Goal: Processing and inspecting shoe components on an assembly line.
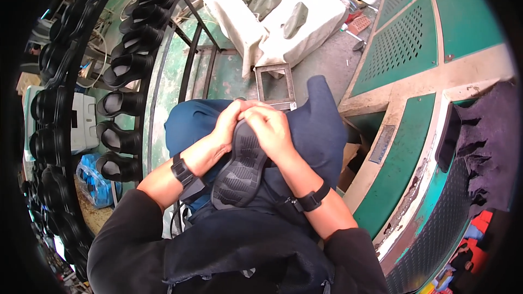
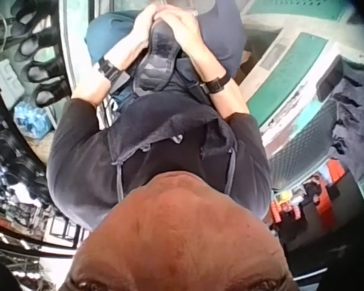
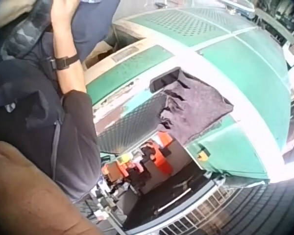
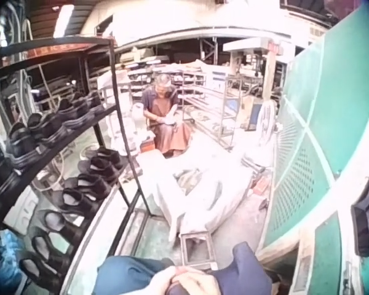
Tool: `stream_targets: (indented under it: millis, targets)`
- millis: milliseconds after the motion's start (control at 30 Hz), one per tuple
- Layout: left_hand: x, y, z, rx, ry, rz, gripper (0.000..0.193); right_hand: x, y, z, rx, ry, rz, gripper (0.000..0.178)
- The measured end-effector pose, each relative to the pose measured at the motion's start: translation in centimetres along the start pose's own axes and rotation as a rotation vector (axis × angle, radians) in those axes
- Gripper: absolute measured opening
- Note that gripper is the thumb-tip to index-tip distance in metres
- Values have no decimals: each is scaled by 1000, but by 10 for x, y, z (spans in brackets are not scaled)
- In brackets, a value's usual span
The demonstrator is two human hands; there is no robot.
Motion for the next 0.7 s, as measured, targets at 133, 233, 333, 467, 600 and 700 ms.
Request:
stream_targets:
  millis: [133,233,333,467,600,700]
  targets:
    - [3,13,21,272,85,-257,46,13,13,-27,66,-351,-310,35]
    - [-11,5,72,102,324,81,50,11,30,-49,251,-519,-288,49]
    - [-28,-14,116,55,441,527,50,-6,14,-44,56,-573,-620,47]
    - [-26,-23,139,42,278,590,46,-25,-2,-24,-39,-337,-512,40]
    - [-30,-21,155,115,347,601,46,9,3,-31,203,-607,-536,48]
    - [-34,-17,161,133,336,550,48,30,6,-36,161,-727,-573,46]
Point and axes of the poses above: each hand's wrist, its own z-axis away from the middle knuckle, its own y-axis out of the back of the hand, x = y × z, the point moved 5 cm from there along -z, towards the middle knuckle, and after that the axes turned 2 degrees about -z, right-handed, at the moved point
